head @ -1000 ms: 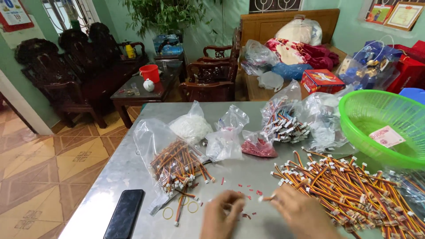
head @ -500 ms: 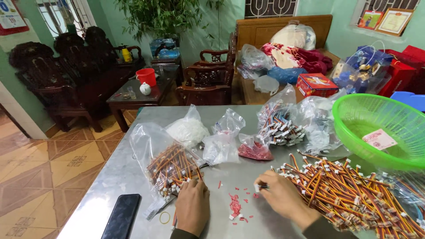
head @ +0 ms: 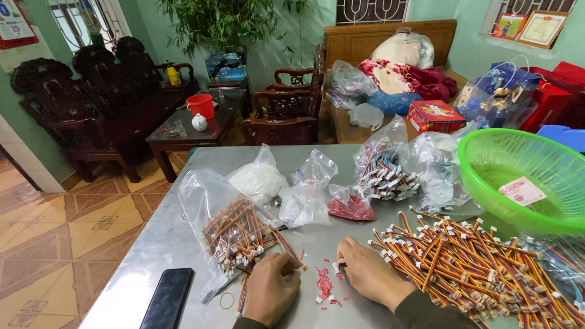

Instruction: Assembling electronic wire harnesses by attaching small red plastic sleeves to the connectors.

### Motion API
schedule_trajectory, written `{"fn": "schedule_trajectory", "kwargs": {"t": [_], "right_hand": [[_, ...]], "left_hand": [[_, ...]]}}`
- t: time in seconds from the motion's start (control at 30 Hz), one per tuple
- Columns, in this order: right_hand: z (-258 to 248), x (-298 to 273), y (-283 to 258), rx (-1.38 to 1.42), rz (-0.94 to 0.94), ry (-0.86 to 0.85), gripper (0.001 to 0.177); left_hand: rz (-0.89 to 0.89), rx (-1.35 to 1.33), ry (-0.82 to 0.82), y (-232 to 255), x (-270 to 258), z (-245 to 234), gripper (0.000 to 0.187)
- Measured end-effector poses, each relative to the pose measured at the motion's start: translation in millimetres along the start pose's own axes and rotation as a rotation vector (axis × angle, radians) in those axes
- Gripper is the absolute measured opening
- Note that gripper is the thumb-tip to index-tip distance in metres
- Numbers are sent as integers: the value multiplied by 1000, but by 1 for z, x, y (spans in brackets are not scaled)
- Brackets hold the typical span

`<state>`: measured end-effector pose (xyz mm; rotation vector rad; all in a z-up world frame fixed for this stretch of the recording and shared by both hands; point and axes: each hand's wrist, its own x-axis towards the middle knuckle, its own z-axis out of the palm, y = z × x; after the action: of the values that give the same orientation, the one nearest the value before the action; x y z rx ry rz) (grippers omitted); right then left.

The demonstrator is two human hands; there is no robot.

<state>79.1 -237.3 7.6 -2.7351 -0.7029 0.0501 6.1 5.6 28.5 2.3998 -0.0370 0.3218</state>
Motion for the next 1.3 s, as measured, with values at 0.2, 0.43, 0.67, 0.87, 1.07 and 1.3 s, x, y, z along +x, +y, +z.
{"fn": "schedule_trajectory", "kwargs": {"t": [0.2,0.43,0.67,0.87,1.07,1.3], "right_hand": [[-14,-28,0,285,66,146,38],[15,-87,35,375,233,148,28],[1,-113,8,472,483,141,23],[3,-115,7,519,551,146,24],[24,-111,22,642,483,252,23],[34,-108,30,675,399,314,29]], "left_hand": [[220,3,53,-10,3,7,20],[364,175,28,-13,5,10,34],[131,288,68,-7,-3,18,17],[-114,451,161,-10,-1,28,28],[-136,528,126,-24,2,33,19],[-177,545,43,-26,4,27,15]]}}
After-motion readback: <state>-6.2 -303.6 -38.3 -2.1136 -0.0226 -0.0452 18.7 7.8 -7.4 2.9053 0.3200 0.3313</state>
